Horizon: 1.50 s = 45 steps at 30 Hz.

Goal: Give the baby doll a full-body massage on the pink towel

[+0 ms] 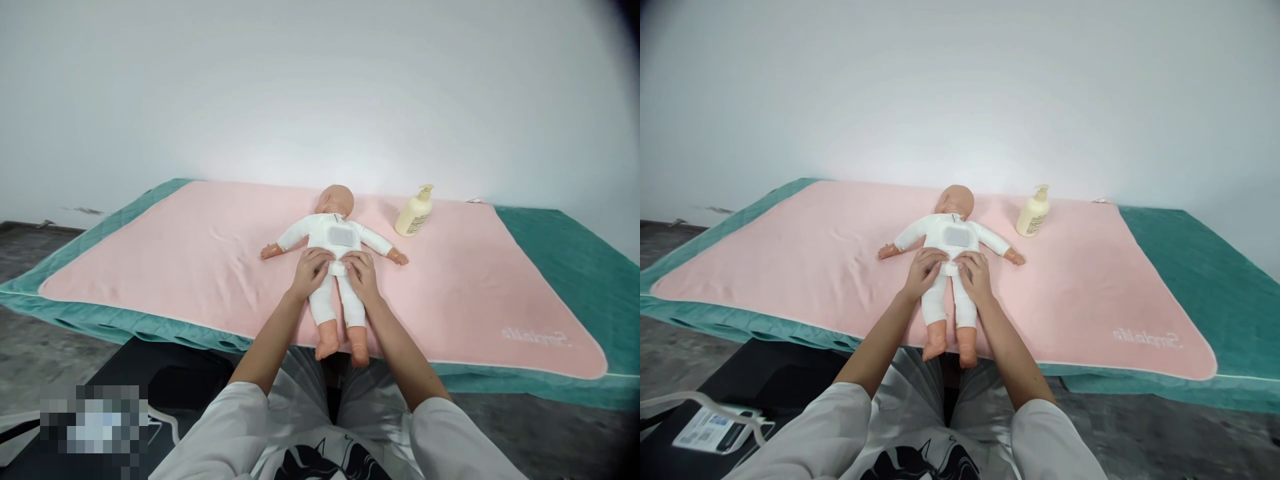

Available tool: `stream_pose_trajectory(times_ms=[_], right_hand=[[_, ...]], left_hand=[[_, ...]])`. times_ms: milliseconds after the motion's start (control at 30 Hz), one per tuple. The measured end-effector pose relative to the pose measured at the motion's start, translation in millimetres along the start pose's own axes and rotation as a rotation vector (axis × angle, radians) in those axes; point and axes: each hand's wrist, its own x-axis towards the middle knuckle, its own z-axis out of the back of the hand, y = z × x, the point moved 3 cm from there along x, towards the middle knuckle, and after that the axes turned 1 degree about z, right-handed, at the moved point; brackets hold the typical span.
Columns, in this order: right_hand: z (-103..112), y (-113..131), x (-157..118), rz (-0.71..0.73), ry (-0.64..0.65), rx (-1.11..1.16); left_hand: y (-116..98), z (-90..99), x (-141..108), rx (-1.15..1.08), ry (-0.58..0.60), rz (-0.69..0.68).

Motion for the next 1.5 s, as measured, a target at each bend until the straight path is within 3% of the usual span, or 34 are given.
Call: stream_pose_trajectory(times_ms=[600, 867, 1233, 1500], right_hand=[[1, 0, -1, 0.037, -0.04, -0.038], [-3, -4, 3, -0.059, 0.042, 0.009], [-7, -10, 11, -0.088, 0.042, 0.014], [-6, -8, 9, -0.034, 0.013, -0.026]], left_hand=[[1, 1.2, -1, 0.016, -0.059, 0.012], [3, -0.6, 2, 0.033, -0.005, 0.025], [9, -3.0, 9, 0.023, 0.023, 0.075], [8, -2.6, 11, 0.054, -0.02, 0.008]])
